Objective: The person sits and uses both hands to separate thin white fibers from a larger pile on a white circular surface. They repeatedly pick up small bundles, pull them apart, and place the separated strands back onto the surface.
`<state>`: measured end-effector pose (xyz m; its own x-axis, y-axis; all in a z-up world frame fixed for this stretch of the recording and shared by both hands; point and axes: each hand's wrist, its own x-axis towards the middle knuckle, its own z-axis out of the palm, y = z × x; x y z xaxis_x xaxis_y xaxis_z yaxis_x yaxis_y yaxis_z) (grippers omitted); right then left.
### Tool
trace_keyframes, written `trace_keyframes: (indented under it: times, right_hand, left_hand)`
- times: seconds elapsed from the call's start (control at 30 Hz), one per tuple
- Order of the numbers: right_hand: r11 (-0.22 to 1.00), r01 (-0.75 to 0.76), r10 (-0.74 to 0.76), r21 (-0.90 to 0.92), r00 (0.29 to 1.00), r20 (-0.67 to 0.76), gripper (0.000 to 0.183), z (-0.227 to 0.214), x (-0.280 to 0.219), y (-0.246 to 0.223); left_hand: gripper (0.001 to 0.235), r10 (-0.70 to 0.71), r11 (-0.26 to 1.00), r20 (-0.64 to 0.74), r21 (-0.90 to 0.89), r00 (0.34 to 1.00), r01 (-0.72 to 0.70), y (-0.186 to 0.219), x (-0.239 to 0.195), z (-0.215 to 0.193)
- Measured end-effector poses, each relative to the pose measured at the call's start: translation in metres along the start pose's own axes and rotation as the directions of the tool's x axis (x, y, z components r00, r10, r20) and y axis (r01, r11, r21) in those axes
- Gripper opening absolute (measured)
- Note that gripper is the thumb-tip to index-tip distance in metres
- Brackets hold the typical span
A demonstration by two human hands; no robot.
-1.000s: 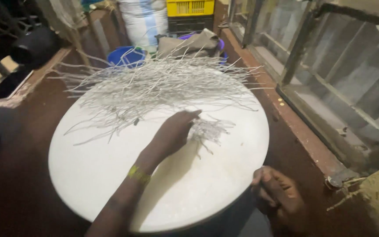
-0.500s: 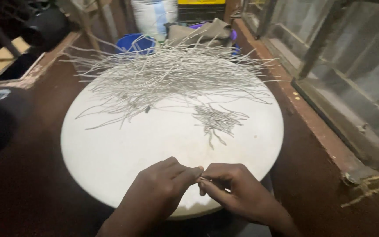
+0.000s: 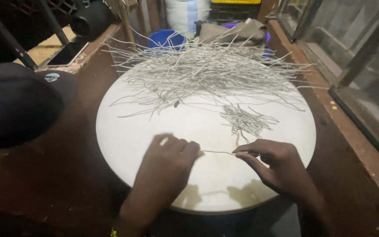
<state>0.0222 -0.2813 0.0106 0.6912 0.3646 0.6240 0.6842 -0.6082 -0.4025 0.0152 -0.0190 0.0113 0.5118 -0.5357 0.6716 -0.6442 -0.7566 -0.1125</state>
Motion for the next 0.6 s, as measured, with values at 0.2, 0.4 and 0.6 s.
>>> trace_keyframes:
  times: [0.2, 0.4, 0.6]
  right_hand:
    - [0.997, 0.069, -0.066, -0.034, 0.995, 0.076, 0.01, -0.003, 0.008, 0.016]
    - [0.998, 0.056, -0.055, 0.017, 0.997, -0.054, 0.007, 0.03, 0.0, 0.036]
    - [0.972, 0.133, -0.154, -0.194, 0.983, -0.098, 0.007, 0.028, 0.0, 0.035]
  left_hand:
    - [0.028, -0.129, 0.987, 0.04, 0.099, 0.991, 0.125, 0.011, -0.012, 0.04]
    - [0.034, -0.288, 0.955, 0.06, 0.095, 0.956, 0.282, 0.019, -0.007, 0.055]
    - [0.042, -0.445, 0.896, 0.159, 0.094, 0.882, 0.435, 0.02, -0.004, 0.071]
